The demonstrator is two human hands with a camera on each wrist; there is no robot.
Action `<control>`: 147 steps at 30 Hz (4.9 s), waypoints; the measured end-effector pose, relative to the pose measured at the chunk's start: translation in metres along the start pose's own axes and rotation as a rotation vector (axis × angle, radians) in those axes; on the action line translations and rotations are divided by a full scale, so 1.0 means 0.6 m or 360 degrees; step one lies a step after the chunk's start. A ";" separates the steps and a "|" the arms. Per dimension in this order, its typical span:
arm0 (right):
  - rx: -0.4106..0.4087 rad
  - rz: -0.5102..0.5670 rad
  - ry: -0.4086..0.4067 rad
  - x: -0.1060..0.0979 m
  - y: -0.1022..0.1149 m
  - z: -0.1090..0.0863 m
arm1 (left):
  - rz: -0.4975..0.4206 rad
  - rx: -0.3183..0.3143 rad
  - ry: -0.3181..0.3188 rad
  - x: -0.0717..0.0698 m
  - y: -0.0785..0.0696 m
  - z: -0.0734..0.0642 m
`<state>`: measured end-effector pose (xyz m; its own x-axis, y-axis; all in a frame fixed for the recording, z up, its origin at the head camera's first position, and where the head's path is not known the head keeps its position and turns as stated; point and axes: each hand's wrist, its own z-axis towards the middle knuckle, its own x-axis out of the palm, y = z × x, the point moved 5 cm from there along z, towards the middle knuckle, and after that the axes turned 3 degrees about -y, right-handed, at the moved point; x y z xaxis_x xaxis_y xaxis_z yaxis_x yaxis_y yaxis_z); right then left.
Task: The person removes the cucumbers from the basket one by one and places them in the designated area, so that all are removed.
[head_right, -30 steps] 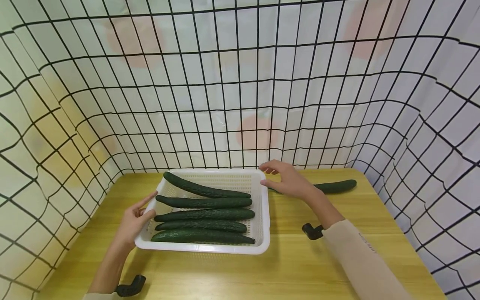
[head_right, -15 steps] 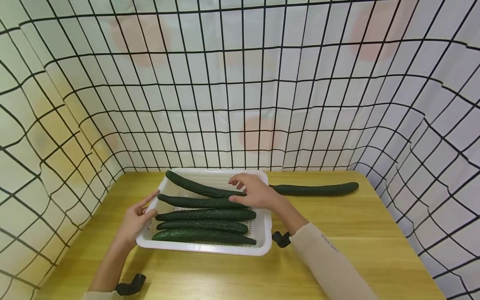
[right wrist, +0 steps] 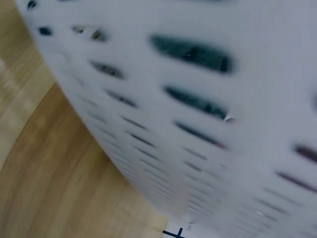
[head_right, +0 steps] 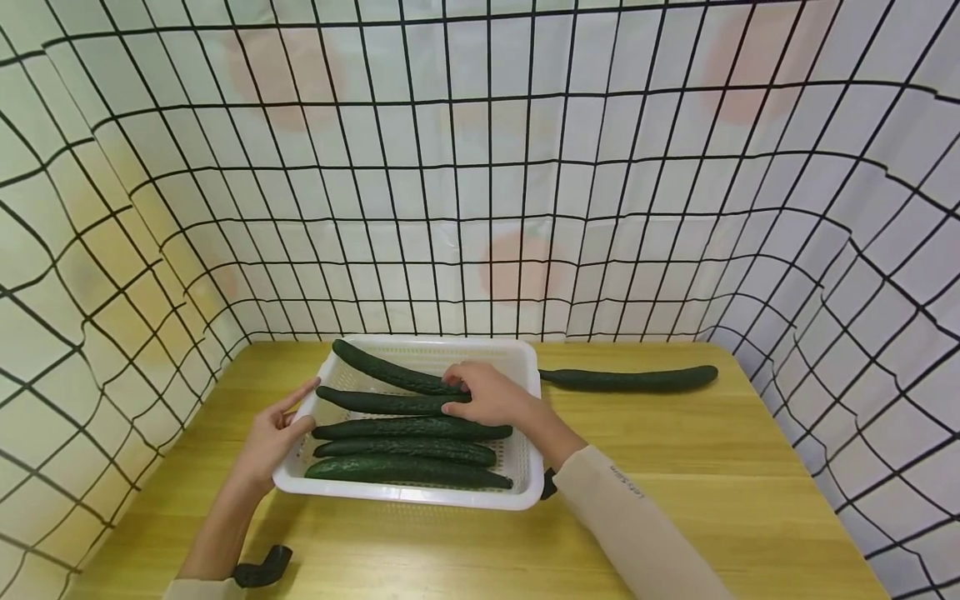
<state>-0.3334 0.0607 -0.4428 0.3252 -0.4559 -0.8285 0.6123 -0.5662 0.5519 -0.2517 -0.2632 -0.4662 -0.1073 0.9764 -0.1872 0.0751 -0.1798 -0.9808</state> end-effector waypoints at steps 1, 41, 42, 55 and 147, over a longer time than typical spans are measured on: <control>0.0014 -0.0016 0.0019 0.004 -0.001 0.002 | -0.0004 -0.0003 0.0002 0.000 0.001 0.000; 0.0073 -0.0064 -0.0040 -0.018 0.028 -0.008 | -0.0083 -0.0001 0.0009 0.001 0.005 0.003; 0.0063 -0.0069 -0.0058 -0.023 0.030 -0.010 | -0.0091 -0.0007 0.0003 0.001 0.005 0.003; -0.0007 -0.0095 -0.0167 -0.075 0.052 -0.044 | -0.0053 -0.0010 0.0008 0.001 0.005 0.003; 0.0570 -0.0266 -0.0475 -0.163 -0.338 -0.367 | -0.0006 -0.0032 0.0019 0.003 0.002 0.000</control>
<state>-0.3307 0.3713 -0.4945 -0.0088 -0.4859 -0.8740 0.3352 -0.8248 0.4553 -0.2519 -0.2615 -0.4680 -0.0961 0.9785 -0.1827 0.0950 -0.1737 -0.9802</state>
